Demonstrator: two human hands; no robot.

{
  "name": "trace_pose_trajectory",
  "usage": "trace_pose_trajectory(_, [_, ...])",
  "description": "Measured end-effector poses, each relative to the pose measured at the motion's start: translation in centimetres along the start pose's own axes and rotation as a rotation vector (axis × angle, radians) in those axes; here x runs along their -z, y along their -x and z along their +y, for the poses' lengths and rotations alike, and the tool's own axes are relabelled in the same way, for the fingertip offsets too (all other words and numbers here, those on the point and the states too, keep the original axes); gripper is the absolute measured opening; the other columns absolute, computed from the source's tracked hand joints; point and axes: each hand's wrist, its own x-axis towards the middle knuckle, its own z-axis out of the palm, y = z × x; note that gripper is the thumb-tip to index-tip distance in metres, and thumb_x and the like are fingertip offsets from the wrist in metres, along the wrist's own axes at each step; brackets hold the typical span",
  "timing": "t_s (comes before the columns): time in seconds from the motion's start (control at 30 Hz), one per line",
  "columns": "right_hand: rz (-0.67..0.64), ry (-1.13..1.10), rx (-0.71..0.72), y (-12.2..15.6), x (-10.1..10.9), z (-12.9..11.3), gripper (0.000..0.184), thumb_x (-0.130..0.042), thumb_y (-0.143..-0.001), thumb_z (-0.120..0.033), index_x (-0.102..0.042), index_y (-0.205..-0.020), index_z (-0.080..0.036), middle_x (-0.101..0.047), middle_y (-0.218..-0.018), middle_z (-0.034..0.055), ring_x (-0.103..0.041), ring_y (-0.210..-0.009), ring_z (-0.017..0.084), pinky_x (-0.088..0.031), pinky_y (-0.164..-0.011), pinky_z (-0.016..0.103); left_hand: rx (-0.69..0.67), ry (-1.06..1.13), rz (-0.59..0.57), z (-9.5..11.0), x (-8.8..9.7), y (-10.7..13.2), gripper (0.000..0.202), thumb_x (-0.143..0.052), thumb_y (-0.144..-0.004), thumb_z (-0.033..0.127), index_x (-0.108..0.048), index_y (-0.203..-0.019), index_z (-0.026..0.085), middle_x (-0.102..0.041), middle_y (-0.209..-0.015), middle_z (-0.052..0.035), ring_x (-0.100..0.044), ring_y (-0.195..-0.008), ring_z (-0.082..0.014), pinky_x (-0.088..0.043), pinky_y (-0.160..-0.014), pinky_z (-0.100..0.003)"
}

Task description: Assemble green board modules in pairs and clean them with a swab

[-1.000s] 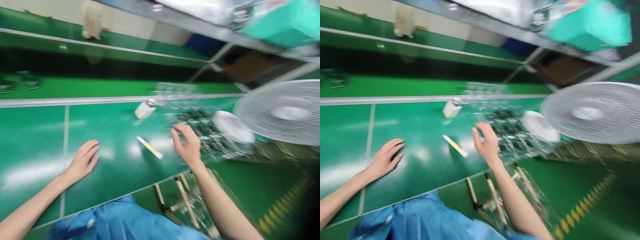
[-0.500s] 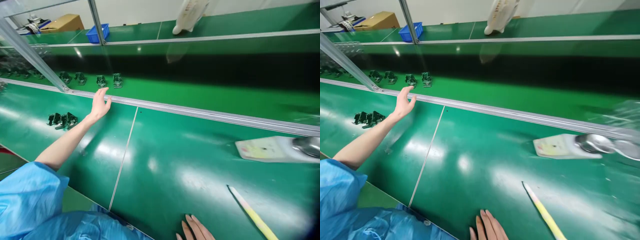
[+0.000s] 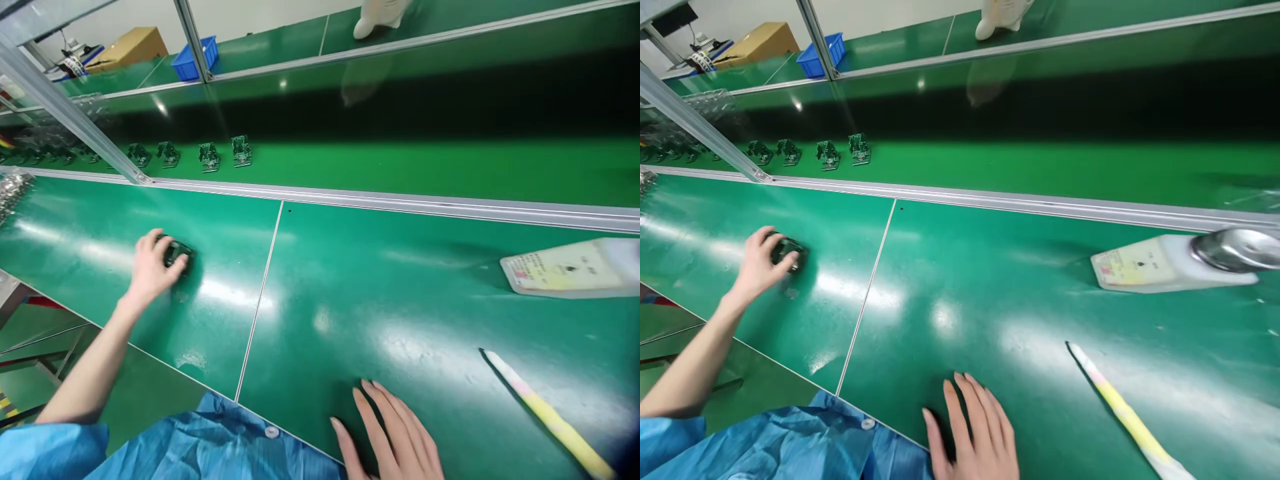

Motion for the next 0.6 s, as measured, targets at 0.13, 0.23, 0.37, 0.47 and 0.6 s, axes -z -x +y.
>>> trace_pose_trajectory(0.13, [-0.057, -0.177, -0.148, -2.9, -1.6, -3.6, 0.084, -0.060, -0.092, -0.045, -0.019, -0.159, -0.015, -0.053, -0.140, 0.0237, -0.058, -0.124, 0.039, -0.060, -0.089, 0.055, -0.149, 0.078, -0.179, 11.6, -2.5, 5.0, 0.040, -0.064, -0.085, 0.048, -0.062, -0.113, 0.020, -0.056, -0.136, -0.0167, -0.050, -0.126, -0.0396, -0.046, -0.103, -0.062])
trace_pose_trajectory(0.23, [-0.065, -0.253, -0.241, -4.4, -2.1, -5.8, 0.093, -0.060, -0.090, -0.044, -0.008, -0.159, -0.011, -0.044, -0.147, 0.0287, -0.048, -0.135, 0.041, -0.056, -0.095, 0.061, -0.204, 0.101, -0.331, 18.7, -2.4, 8.2, 0.042, -0.063, -0.086, 0.044, -0.059, -0.119, 0.018, -0.048, -0.146, -0.0194, -0.047, -0.130, -0.0435, -0.048, -0.101, -0.063])
trace_pose_trajectory(0.37, [0.047, -0.295, -0.278, -4.5, -1.9, -6.4, 0.077, -0.053, -0.092, -0.027, -0.016, -0.158, -0.013, -0.056, -0.136, 0.0241, -0.055, -0.129, 0.035, -0.056, -0.098, 0.055, -0.282, 0.193, -0.485, 21.4, -0.3, 10.1, 0.053, -0.064, -0.085, 0.045, -0.054, -0.129, 0.017, -0.040, -0.153, -0.0213, -0.041, -0.136, -0.0470, -0.045, -0.104, -0.066])
trace_pose_trajectory(0.47, [0.014, -0.345, -0.328, -3.8, -0.9, -5.1, 0.068, -0.057, -0.093, -0.031, -0.030, -0.153, -0.015, -0.061, -0.130, 0.0204, -0.061, -0.121, 0.031, -0.057, -0.097, 0.050, -0.308, 0.336, -0.527, 19.1, 1.2, 9.8, 0.072, -0.067, -0.082, 0.056, -0.044, -0.142, 0.023, -0.033, -0.159, -0.0183, -0.032, -0.145, -0.0455, -0.035, -0.113, -0.068])
trace_pose_trajectory(0.6, [-0.059, -0.432, -0.354, -2.8, 0.1, -3.1, 0.067, -0.061, -0.093, -0.038, -0.033, -0.151, -0.019, -0.061, -0.134, 0.0180, -0.060, -0.123, 0.031, -0.056, -0.099, 0.051, -0.239, 0.629, -0.550, 14.7, 0.9, 7.7, 0.073, -0.069, -0.084, 0.050, -0.039, -0.148, 0.031, -0.037, -0.158, -0.0110, -0.032, -0.149, -0.0357, -0.029, -0.121, -0.060])
